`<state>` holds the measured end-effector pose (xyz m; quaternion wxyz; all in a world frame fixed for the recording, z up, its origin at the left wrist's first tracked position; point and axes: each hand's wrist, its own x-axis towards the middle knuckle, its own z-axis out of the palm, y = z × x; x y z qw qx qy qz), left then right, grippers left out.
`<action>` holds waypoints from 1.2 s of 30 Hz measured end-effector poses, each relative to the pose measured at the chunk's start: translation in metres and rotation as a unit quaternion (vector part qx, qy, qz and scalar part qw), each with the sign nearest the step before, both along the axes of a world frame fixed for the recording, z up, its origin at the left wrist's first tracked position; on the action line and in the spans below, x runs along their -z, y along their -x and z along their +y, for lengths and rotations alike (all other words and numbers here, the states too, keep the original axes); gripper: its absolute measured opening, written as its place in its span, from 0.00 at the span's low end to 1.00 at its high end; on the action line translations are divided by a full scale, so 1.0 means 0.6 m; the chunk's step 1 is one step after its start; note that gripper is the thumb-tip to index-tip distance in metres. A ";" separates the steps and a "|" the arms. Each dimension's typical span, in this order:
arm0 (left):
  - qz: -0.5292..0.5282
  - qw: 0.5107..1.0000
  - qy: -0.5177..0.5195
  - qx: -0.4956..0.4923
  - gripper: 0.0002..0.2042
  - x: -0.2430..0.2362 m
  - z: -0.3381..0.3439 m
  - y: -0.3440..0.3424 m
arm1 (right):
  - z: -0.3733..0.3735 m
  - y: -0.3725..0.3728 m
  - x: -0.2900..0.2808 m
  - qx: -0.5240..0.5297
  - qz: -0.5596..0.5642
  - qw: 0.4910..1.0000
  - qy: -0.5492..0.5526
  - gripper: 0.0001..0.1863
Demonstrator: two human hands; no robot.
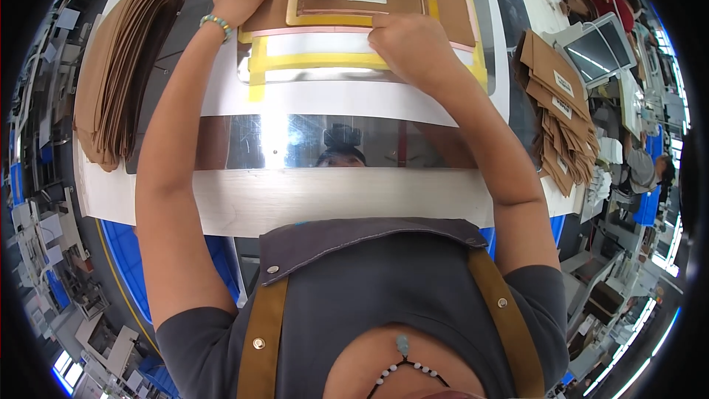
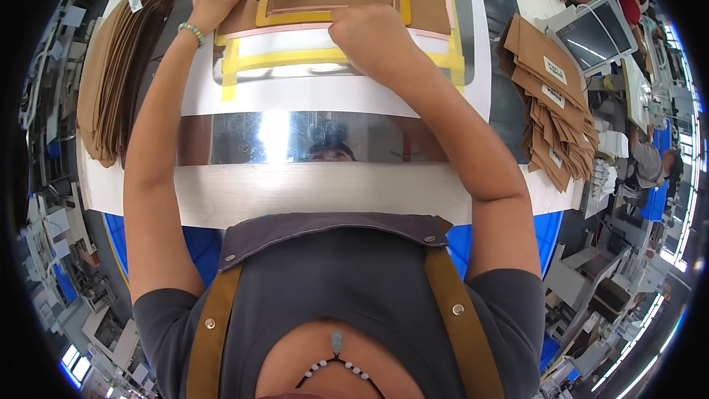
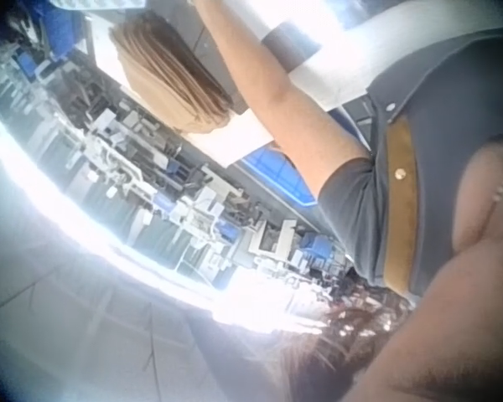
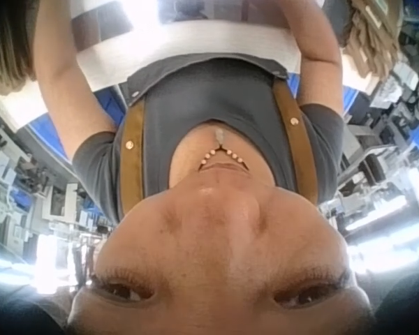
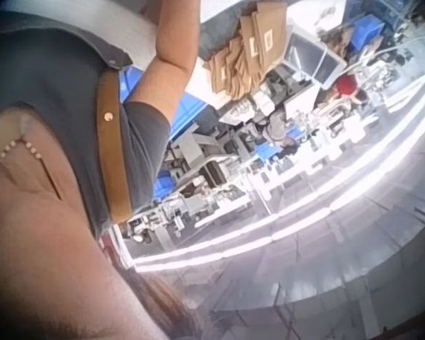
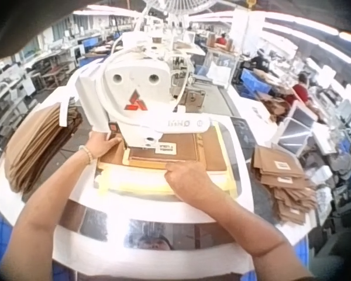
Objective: The recorder uses an industrial sewing machine to sew patterns onto leather panels.
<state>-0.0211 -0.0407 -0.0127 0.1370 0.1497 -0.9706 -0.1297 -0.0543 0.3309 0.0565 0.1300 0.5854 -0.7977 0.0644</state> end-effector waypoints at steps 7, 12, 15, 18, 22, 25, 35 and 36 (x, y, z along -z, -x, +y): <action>0.115 0.985 0.128 -0.009 0.17 0.031 0.090 0.034 | 0.062 0.024 -0.003 0.024 0.007 1.000 0.010 0.03; 0.154 0.980 0.123 -0.041 0.22 0.040 0.126 0.064 | 0.091 0.038 -0.003 0.054 -0.082 0.990 0.098 0.04; 0.091 0.988 0.113 -0.044 0.26 0.045 0.087 0.077 | 0.086 0.043 -0.009 0.014 -0.166 0.972 0.165 0.04; 0.174 0.980 -0.021 -0.091 0.16 0.082 0.034 0.072 | 0.070 0.045 0.000 0.015 -0.249 0.959 0.132 0.05; 0.254 0.937 -0.047 -0.237 0.06 -0.029 -0.040 -0.058 | 0.058 0.019 0.018 -0.043 -0.184 0.969 0.162 0.07; 0.352 0.936 0.020 -0.023 0.05 -0.140 -0.020 -0.163 | 0.062 0.031 0.040 -0.013 -0.170 0.977 0.129 0.08; 0.327 0.857 0.119 -0.381 0.11 -0.208 -0.017 -0.921 | 0.059 -0.007 -0.003 0.045 -0.209 0.975 0.063 0.06; 0.296 0.853 0.150 -0.403 0.12 -0.162 -0.009 -0.996 | 0.056 -0.008 -0.002 0.035 -0.209 0.975 0.063 0.06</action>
